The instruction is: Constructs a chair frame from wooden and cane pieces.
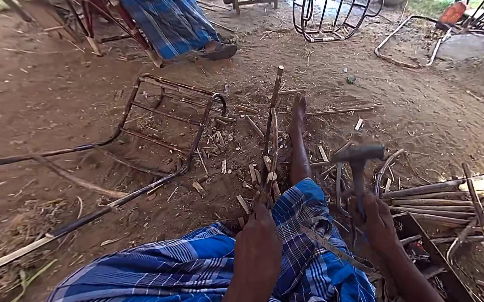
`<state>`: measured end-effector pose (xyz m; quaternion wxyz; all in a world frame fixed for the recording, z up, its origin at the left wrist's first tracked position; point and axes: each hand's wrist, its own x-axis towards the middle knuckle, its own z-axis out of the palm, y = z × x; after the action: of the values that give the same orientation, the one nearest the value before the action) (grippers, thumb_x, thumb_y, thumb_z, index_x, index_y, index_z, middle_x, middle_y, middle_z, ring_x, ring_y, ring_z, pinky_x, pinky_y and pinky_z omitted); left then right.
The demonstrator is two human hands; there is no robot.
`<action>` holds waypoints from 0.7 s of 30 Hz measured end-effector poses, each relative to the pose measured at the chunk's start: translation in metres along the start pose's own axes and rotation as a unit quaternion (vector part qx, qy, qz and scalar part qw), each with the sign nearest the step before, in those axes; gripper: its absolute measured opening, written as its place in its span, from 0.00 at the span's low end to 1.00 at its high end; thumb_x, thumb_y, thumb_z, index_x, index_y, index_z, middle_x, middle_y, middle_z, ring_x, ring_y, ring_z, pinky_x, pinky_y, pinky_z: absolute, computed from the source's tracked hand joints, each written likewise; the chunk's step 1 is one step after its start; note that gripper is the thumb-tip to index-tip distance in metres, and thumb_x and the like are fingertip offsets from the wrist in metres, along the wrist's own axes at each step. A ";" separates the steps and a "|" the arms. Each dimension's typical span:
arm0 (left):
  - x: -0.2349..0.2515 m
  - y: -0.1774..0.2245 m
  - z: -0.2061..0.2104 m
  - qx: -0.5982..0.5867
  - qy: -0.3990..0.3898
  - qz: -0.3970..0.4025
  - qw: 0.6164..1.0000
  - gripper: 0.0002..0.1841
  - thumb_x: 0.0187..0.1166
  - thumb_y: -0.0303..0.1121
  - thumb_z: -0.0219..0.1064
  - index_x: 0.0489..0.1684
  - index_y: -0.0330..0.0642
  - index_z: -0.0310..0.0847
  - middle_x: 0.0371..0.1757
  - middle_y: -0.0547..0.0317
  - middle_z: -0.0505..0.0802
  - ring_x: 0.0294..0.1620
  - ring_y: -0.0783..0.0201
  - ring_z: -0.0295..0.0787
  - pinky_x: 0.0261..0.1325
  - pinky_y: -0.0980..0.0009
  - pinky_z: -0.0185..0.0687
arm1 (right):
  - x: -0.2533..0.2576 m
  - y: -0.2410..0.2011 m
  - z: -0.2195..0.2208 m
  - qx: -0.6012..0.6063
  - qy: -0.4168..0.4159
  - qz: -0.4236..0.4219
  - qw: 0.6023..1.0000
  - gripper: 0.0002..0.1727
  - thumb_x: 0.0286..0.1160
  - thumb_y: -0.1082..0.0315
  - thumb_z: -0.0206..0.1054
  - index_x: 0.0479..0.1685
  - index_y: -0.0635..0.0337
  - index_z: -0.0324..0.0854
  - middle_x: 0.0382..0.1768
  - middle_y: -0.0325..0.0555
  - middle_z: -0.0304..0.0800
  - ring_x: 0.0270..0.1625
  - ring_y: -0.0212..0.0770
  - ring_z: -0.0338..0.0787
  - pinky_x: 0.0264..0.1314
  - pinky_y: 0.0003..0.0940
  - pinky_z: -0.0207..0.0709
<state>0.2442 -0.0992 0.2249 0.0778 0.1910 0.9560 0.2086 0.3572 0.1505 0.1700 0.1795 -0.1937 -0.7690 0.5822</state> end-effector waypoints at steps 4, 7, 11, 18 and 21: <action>0.000 0.000 0.002 0.005 -0.003 -0.004 1.000 0.17 0.90 0.35 0.56 0.67 0.32 0.78 0.36 0.45 0.92 0.32 0.48 0.94 0.37 0.52 0.91 | -0.023 -0.011 -0.030 -0.055 -0.026 0.047 0.997 0.29 0.75 0.36 0.63 0.66 0.44 0.76 0.22 0.38 0.76 0.14 0.33 0.72 0.13 0.28 0.68; 0.000 0.001 0.001 0.015 -0.018 0.000 1.000 0.17 0.92 0.36 0.54 0.68 0.34 0.78 0.35 0.45 0.91 0.32 0.47 0.93 0.36 0.52 0.90 | -0.039 -0.019 -0.020 0.064 -0.071 -0.030 0.995 0.27 0.83 0.38 0.59 0.72 0.41 0.77 0.23 0.37 0.74 0.16 0.30 0.72 0.17 0.25 0.72; 0.003 0.002 0.001 0.020 -0.008 0.001 1.000 0.16 0.91 0.34 0.55 0.66 0.33 0.78 0.36 0.46 0.92 0.33 0.48 0.94 0.38 0.52 0.91 | -0.045 -0.027 0.006 0.088 -0.093 0.013 0.992 0.24 0.86 0.35 0.53 0.55 0.43 0.78 0.16 0.30 0.63 0.11 0.24 0.60 0.10 0.20 0.58; 0.001 -0.008 0.006 0.010 0.027 0.019 0.999 0.13 0.88 0.32 0.58 0.59 0.31 0.80 0.30 0.45 0.90 0.29 0.46 0.92 0.32 0.50 0.89 | -0.052 -0.061 0.032 0.124 -0.131 -0.038 0.983 0.27 0.87 0.34 0.50 0.45 0.46 0.79 0.17 0.30 0.62 0.13 0.23 0.59 0.11 0.19 0.55; 0.000 -0.008 0.008 0.013 0.030 0.017 0.999 0.13 0.85 0.30 0.62 0.59 0.30 0.80 0.34 0.43 0.91 0.31 0.45 0.93 0.34 0.50 0.90 | -0.058 -0.075 0.044 0.124 -0.128 -0.121 0.977 0.27 0.88 0.34 0.47 0.39 0.46 0.76 0.19 0.28 0.63 0.16 0.21 0.62 0.16 0.18 0.58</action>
<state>0.2428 -0.1031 0.2146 0.0431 0.2021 0.9571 0.2032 0.3781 0.0666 0.2286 0.1720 0.0007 -0.7250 0.6669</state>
